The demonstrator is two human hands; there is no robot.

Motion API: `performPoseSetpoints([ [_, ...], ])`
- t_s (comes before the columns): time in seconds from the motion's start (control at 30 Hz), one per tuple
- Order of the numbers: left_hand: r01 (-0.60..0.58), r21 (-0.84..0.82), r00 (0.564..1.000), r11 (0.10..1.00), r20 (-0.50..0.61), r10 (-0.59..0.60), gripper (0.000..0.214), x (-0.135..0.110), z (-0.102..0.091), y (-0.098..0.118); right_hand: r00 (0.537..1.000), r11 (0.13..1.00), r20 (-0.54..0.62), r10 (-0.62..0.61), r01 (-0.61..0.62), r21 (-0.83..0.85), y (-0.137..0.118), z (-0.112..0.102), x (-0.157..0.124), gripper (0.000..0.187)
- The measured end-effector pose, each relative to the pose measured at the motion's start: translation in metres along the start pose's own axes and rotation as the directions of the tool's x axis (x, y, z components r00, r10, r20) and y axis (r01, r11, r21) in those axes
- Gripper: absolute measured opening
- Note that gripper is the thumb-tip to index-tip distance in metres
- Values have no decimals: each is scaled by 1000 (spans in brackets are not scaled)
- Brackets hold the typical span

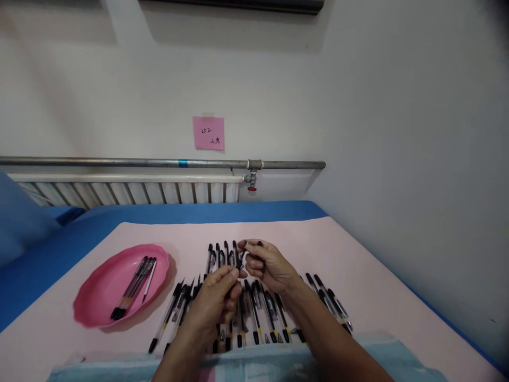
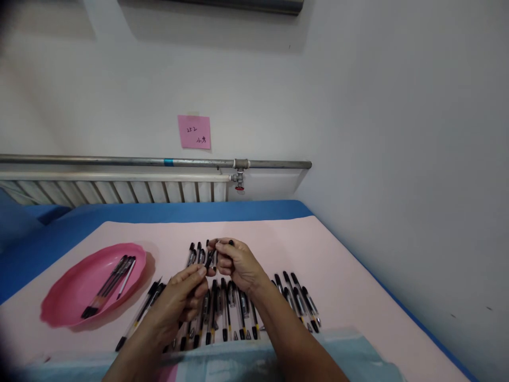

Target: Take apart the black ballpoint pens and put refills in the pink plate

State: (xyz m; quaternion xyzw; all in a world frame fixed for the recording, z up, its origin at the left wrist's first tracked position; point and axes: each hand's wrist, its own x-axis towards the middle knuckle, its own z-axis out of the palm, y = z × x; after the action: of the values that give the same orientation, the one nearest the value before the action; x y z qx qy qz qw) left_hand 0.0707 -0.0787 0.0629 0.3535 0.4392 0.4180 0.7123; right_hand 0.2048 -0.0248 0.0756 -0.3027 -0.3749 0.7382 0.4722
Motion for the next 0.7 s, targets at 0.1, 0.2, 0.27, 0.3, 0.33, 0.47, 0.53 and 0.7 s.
performPoseSetpoints([
  [0.1,17,11,1000,1000,2,-18,36,1,2,-2,986,991,-130,-106,115,62,0,-1,4,21],
  [0.2,56,84,998,995,8,-56,35,2,2,-2,905,953,-331,-268,300,48,1,-5,9,22],
  [0.27,80,148,996,986,14,-83,35,1,-2,0,833,919,-431,-347,394,22,-2,-13,13,23],
  [0.3,89,169,996,982,14,-93,35,1,-5,2,803,906,-468,-369,424,14,-5,-19,14,24],
  [0.33,95,183,995,979,13,-98,36,0,-9,3,780,896,-497,-381,444,9,-8,-24,15,25],
  [0.47,46,153,998,987,-55,-38,36,2,-25,9,741,887,-545,-393,461,-12,-16,-38,17,26],
  [0.53,-49,129,985,990,-160,69,36,5,-28,9,817,930,-472,-331,369,-15,-11,-32,15,26],
  [0.7,-93,43,982,995,-163,99,34,10,-17,-1,967,985,-232,-105,70,-155,25,5,6,22],
])
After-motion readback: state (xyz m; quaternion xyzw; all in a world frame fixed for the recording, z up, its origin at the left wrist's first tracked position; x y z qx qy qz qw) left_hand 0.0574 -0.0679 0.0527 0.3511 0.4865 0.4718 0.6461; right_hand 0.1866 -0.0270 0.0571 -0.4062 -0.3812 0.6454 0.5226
